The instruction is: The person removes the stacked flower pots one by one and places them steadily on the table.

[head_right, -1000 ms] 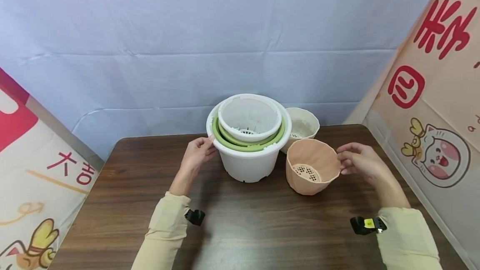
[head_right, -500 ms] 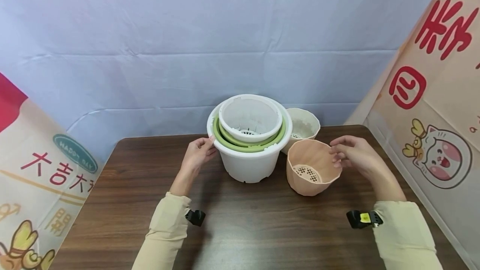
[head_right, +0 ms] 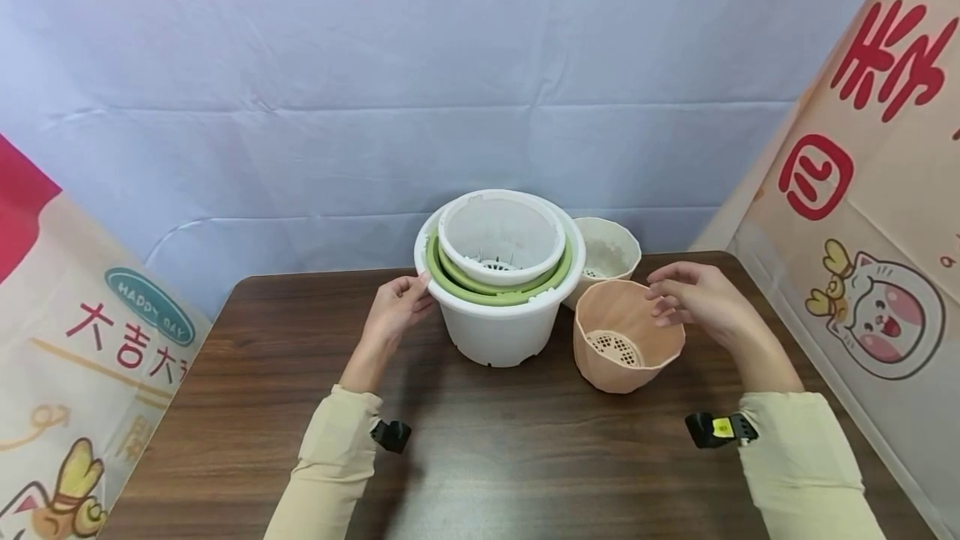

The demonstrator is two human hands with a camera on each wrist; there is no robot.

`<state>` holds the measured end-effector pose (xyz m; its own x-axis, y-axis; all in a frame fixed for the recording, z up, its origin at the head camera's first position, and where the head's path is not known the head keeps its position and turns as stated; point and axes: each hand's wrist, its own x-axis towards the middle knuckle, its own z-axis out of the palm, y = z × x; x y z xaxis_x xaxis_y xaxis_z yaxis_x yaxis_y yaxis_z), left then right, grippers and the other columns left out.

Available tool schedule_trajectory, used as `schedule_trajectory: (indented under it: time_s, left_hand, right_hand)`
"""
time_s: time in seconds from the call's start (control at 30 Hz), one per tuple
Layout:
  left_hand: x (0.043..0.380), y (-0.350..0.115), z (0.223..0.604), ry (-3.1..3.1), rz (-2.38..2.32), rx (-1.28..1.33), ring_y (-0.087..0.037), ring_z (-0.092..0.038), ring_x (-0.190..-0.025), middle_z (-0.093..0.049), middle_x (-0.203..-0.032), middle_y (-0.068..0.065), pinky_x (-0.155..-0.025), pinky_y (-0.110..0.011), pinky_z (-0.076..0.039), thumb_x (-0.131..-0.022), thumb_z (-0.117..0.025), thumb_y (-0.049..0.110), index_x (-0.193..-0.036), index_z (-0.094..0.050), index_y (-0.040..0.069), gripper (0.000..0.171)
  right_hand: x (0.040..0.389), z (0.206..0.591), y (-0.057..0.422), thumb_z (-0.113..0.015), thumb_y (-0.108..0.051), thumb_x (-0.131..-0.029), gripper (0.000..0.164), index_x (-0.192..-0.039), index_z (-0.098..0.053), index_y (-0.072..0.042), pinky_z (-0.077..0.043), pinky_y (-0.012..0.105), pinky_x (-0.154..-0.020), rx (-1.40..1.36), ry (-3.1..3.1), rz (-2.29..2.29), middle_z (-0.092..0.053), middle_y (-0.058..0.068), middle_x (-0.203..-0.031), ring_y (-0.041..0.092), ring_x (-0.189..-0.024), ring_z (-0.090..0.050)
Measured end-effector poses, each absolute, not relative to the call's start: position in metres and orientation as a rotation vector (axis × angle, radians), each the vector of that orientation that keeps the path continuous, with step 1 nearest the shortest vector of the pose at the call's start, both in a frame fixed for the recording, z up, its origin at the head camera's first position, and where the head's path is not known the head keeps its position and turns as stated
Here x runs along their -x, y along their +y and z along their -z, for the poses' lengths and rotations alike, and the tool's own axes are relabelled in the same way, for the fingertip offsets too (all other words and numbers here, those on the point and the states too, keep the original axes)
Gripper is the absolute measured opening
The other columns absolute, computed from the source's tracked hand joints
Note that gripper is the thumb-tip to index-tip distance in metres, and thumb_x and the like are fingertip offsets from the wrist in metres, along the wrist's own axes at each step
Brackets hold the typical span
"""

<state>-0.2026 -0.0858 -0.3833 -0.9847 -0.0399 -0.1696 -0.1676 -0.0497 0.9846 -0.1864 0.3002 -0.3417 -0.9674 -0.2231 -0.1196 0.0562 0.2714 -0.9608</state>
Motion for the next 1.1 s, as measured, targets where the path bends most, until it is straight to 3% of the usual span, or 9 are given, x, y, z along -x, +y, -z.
schedule_trajectory:
  time_s: [0.33,0.63,0.83,1.1]
  left_hand:
    - [0.203,-0.085,0.383,2.094,-2.203,0.232,-0.028,-0.055,-0.108,-0.06,-0.11,-0.023,-0.089,-0.039,-0.046,-0.093,-0.055,0.022,-0.102,-0.056,-0.007,0.03]
    - [0.202,-0.086,0.382,2.103,-2.193,0.226,-0.029,-0.055,-0.109,-0.06,-0.111,-0.023,-0.089,-0.038,-0.046,-0.093,-0.054,0.023,-0.103,-0.056,-0.007,0.032]
    - [0.201,-0.086,0.382,2.101,-2.189,0.23,-0.029,-0.055,-0.109,-0.06,-0.111,-0.023,-0.09,-0.038,-0.046,-0.093,-0.054,0.024,-0.104,-0.056,-0.007,0.033]
    - [0.201,-0.086,0.381,2.1,-2.188,0.232,-0.027,-0.055,-0.109,-0.06,-0.111,-0.022,-0.089,-0.037,-0.046,-0.093,-0.055,0.024,-0.104,-0.056,-0.006,0.033]
  right_hand:
    - [0.189,0.336,0.29,-0.049,-0.001,-0.092,0.017,-0.09,-0.06,-0.014,-0.055,0.03,-0.059,0.206,2.208,1.859,-0.065,0.003,-0.082,0.016,-0.067,-0.062]
    - [0.194,0.331,0.276,-0.049,-0.001,-0.093,0.007,-0.098,-0.053,-0.003,-0.055,0.031,-0.063,0.25,2.152,1.886,-0.064,0.006,-0.085,0.018,-0.07,-0.062]
    - [0.197,0.323,0.262,-0.046,-0.005,-0.095,0.018,-0.107,-0.043,0.007,-0.055,0.032,-0.066,0.221,2.257,1.747,-0.063,0.001,-0.084,0.017,-0.072,-0.062]
    - [0.2,0.317,0.248,-0.046,-0.006,-0.094,0.025,-0.112,-0.04,0.01,-0.054,0.034,-0.073,0.231,2.241,1.739,-0.062,0.002,-0.088,0.015,-0.078,-0.062]
